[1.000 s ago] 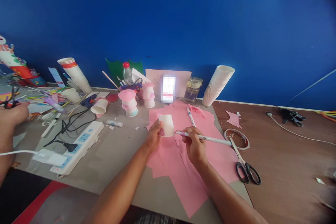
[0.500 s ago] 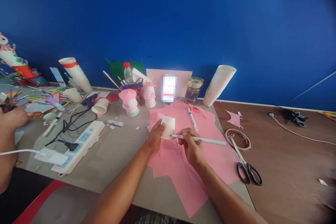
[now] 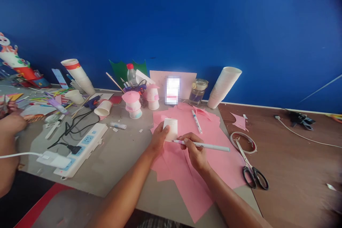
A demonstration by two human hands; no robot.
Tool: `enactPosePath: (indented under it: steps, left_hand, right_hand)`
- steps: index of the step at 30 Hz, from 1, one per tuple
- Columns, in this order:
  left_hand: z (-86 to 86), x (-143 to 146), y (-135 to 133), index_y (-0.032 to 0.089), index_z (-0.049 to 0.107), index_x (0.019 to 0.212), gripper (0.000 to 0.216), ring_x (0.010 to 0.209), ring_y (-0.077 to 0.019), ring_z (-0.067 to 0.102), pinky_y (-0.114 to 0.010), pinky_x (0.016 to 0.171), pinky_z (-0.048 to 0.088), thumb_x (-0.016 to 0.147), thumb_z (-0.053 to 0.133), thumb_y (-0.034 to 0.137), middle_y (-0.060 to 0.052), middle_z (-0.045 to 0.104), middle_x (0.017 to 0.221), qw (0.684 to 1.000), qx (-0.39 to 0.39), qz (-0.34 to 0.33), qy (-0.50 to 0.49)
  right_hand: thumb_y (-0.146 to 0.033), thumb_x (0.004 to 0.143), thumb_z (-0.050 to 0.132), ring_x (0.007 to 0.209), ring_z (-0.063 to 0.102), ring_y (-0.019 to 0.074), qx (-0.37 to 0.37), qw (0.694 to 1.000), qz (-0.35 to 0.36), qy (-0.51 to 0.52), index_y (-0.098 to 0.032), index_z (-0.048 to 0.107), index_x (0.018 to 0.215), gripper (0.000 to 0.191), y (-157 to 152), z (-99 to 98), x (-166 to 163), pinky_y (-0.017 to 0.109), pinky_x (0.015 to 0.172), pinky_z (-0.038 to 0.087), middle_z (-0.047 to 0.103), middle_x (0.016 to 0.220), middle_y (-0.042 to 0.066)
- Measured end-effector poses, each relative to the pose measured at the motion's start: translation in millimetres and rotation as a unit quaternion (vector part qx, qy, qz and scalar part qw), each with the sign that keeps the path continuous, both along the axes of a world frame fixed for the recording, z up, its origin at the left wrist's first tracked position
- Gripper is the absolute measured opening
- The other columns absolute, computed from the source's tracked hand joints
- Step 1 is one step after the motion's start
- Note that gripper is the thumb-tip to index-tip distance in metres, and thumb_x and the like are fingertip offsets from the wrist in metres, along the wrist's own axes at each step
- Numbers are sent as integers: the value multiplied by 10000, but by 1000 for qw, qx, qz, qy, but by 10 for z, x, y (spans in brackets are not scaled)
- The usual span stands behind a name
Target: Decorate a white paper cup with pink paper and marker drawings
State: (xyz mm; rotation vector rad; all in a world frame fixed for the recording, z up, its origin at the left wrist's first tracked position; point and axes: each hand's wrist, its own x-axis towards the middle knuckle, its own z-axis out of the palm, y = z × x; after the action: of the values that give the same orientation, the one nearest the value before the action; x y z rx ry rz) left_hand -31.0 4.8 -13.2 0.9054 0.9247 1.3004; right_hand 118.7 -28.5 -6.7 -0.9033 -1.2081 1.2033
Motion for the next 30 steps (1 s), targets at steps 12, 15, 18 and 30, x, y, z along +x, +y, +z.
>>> enactPosePath:
  steps: [12, 15, 18, 30]
  left_hand:
    - [-13, -3, -2, 181, 656, 1032, 458, 658, -136, 519, -253, 581, 397, 746, 697, 536, -7, 593, 780, 1000, 6, 4, 20]
    - [-13, -2, 0, 183, 653, 1040, 451, 655, -132, 526, -250, 576, 400, 748, 701, 523, -5, 595, 782, 1000, 5, 2, 16]
    - [-14, 2, 7, 181, 655, 1032, 463, 647, -135, 534, -252, 571, 401, 728, 718, 524, -6, 601, 774, 1000, 4, 1, 14]
    - [12, 11, 7, 174, 635, 1006, 467, 664, -135, 561, -240, 576, 418, 736, 702, 549, -4, 598, 772, 1000, -5, 7, 11]
  right_hand:
    - [-310, 771, 549, 552, 486, 145, -12, 999, -17, -45, -204, 604, 628, 186, -7, 100, -20, 276, 549, 406, 540, 533, -17]
    - [-300, 757, 543, 548, 480, 144, -24, 998, -10, -50, -203, 592, 612, 181, -7, 130, -20, 275, 548, 402, 533, 525, -18]
    - [-293, 756, 539, 548, 473, 144, -38, 998, 1, -41, -201, 585, 604, 184, 6, 116, -13, 275, 549, 393, 525, 521, -17]
    - [-284, 789, 555, 564, 469, 138, -63, 997, 8, 37, -194, 623, 654, 176, 55, -23, 27, 271, 564, 379, 538, 548, -16]
